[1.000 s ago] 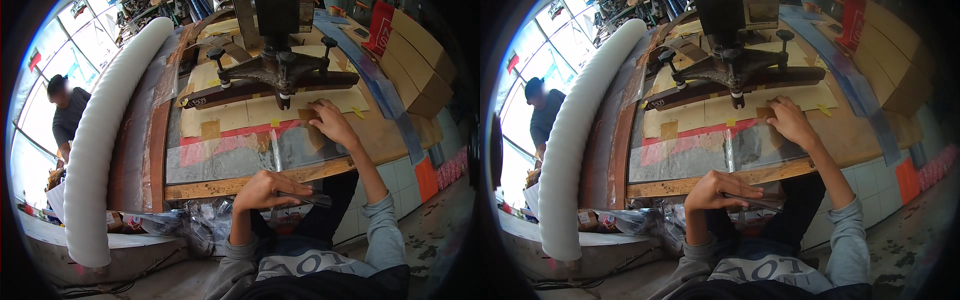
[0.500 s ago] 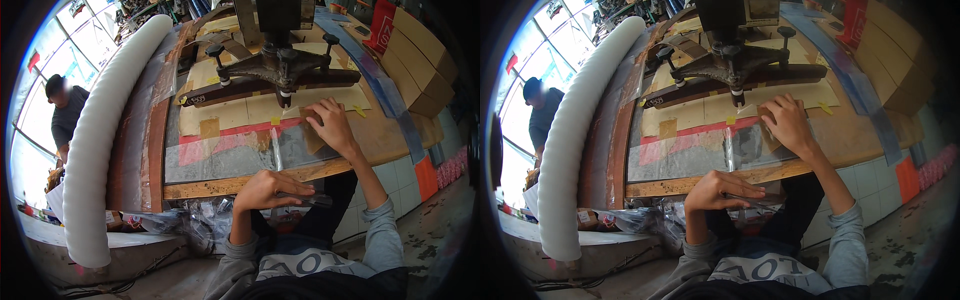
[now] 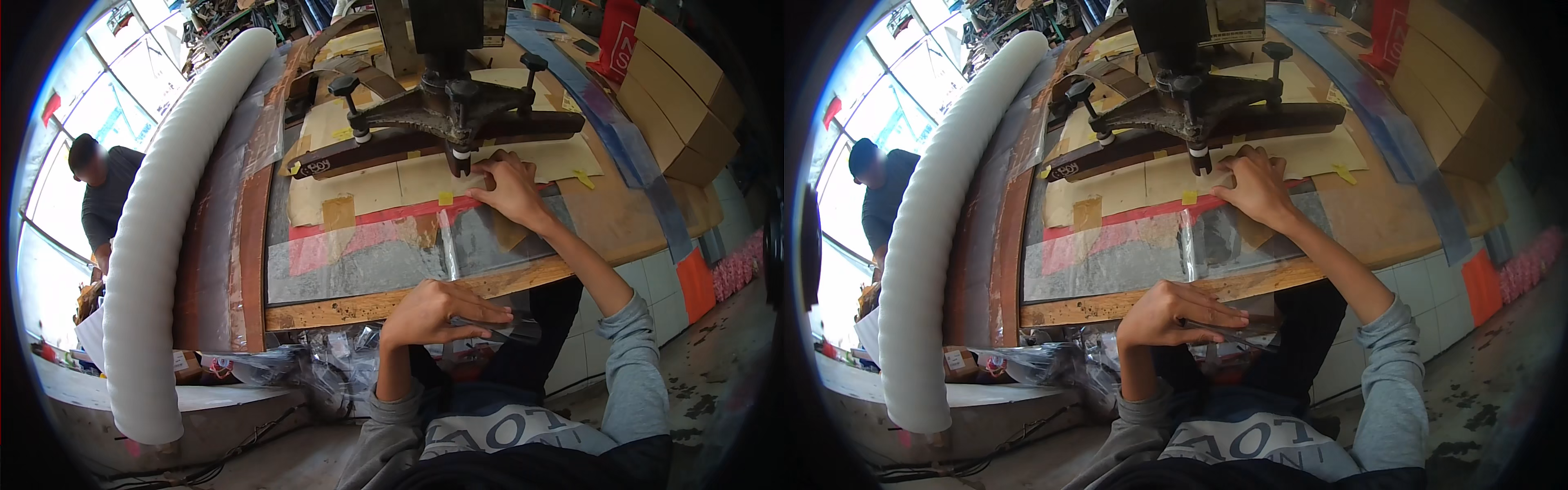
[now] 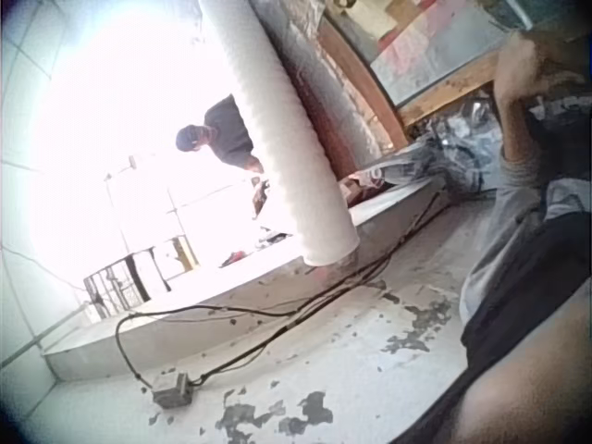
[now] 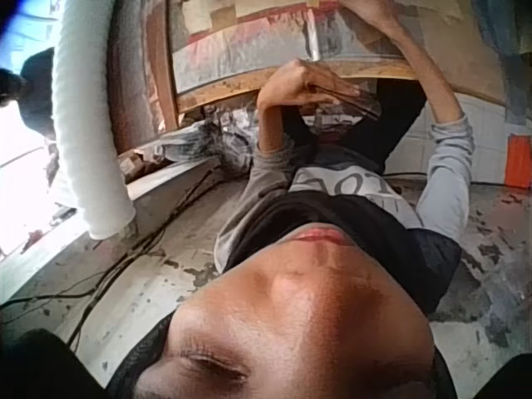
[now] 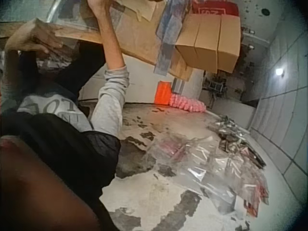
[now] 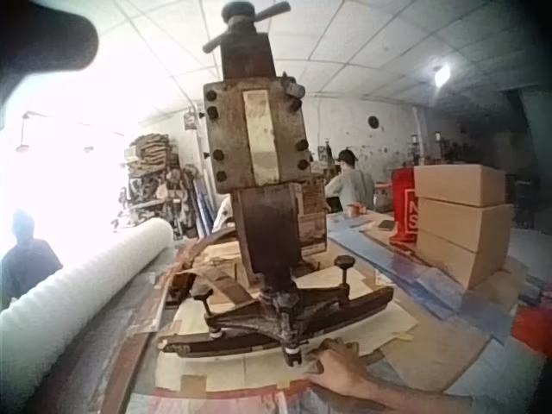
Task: The person positions and presses thin clear plastic sheets onto a work surface, smoothing them by hand and aligning them under a heavy metal fixture.
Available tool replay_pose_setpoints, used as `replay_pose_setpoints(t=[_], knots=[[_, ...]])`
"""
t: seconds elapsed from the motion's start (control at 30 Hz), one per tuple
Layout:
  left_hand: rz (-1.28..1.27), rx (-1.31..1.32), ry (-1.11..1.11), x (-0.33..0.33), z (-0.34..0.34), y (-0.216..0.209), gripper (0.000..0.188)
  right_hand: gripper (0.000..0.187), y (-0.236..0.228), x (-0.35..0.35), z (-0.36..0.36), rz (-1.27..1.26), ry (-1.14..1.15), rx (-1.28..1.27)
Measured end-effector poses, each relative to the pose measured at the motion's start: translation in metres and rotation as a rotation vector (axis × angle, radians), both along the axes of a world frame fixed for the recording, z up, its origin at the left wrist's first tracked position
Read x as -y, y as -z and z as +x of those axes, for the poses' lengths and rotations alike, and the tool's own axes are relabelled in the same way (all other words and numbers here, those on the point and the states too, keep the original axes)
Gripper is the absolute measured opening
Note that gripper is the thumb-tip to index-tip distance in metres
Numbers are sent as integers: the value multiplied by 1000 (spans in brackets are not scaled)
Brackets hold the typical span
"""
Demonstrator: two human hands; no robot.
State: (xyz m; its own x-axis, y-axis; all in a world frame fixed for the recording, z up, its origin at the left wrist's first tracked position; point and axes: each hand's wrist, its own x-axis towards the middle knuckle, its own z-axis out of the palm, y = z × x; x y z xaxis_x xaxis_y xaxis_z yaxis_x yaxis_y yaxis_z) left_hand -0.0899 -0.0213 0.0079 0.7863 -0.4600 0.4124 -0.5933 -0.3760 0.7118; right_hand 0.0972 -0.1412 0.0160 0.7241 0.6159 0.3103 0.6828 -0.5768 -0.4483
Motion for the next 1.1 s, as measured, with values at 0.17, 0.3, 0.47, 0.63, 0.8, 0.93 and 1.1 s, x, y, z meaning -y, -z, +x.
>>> replay_pose_setpoints(t=[0.17,0.3,0.47,0.63,0.8,0.93,1.1], knots=[[-13,1,6,1,0,-2,30,27,-8,-2,-10,5,42,30],[6,12,7,0,2,3,30,24,-2,13,-21,-13,-61,219],[22,-1,1,0,-1,0,30,40,0,41,-58,-179,-139,274],[-13,46,-84,1,0,2,31,52,8,36,-52,-212,-167,307],[69,133,-337,8,0,-2,31,54,8,12,-28,-241,-179,198],[212,139,-825,19,5,7,30,53,9,-1,-17,-259,-168,161],[356,181,-1021,26,6,6,30,51,14,-7,-13,-191,-218,141]])
